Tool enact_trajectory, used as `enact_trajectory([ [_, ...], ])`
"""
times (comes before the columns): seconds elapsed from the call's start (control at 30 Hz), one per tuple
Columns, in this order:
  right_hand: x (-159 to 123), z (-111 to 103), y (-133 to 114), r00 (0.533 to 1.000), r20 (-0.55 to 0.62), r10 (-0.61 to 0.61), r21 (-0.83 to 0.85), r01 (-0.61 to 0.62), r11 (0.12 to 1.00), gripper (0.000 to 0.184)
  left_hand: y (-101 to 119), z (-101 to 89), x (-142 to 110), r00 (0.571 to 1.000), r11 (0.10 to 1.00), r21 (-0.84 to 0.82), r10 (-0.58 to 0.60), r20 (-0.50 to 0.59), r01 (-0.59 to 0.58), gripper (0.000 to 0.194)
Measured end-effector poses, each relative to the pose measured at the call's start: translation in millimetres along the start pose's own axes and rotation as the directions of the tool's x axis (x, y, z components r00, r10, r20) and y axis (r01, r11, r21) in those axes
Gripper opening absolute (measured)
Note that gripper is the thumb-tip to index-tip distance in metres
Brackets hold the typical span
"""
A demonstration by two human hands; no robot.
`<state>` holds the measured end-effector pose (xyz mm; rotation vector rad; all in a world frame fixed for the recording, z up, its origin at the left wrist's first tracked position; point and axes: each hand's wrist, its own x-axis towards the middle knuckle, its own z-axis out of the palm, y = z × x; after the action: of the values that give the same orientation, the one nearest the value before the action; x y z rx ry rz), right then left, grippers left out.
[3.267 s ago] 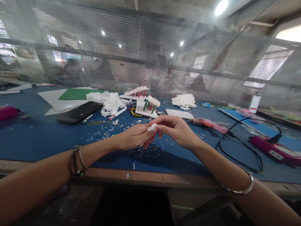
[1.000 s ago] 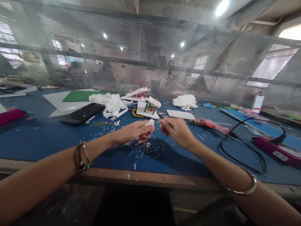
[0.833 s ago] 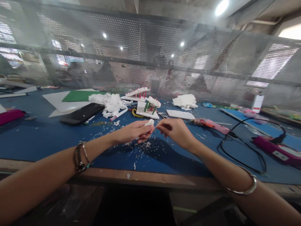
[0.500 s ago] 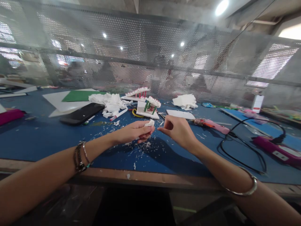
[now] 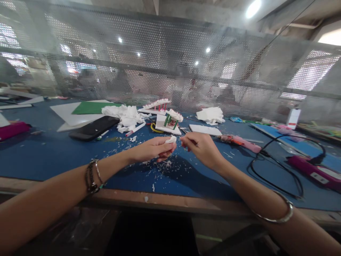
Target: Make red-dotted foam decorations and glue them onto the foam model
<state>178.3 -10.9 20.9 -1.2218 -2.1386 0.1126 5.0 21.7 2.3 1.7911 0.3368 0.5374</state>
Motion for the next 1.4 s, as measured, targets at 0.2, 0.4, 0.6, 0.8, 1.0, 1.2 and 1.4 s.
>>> enact_trajectory([
  [0.2,-3.7,5.1,-5.6,0.995,0.071,-0.071,0.374,0.04,0.927,0.015,1.4,1.2,-0.5,1.0,0.995,0.1,-0.01,0.005,0.009,0.023],
  [0.4,-5.0,8.0,-8.2,0.989,0.147,0.0,0.472,-0.07,0.879,0.018,0.1,3.0,-1.7,1.0,0.944,0.33,0.001,0.03,-0.011,0.035],
  [0.6,-3.8,6.8,-10.3,0.985,0.171,0.029,0.629,-0.131,0.767,0.01,1.5,2.9,-0.5,0.99,0.999,0.029,-0.042,0.133,0.039,0.025],
  [0.8,-3.4,4.9,-12.0,0.981,0.196,-0.004,0.691,-0.135,0.71,0.008,1.0,1.3,-1.5,0.985,0.978,-0.196,-0.034,0.171,0.068,0.026],
  [1.0,-3.2,3.1,-12.1,0.981,0.192,-0.035,0.639,-0.098,0.763,0.009,2.7,1.1,-3.0,0.981,0.96,-0.269,-0.031,0.19,0.083,0.027],
  [1.2,-2.4,3.3,-6.9,0.988,0.154,-0.031,0.585,-0.065,0.808,0.018,4.6,0.3,-3.1,0.982,0.958,-0.274,-0.028,0.188,0.08,0.025],
  [1.4,-4.0,5.9,-9.9,0.99,0.139,0.013,0.538,-0.087,0.839,0.015,0.6,5.1,0.7,0.988,0.996,-0.002,-0.083,0.129,0.084,0.032],
])
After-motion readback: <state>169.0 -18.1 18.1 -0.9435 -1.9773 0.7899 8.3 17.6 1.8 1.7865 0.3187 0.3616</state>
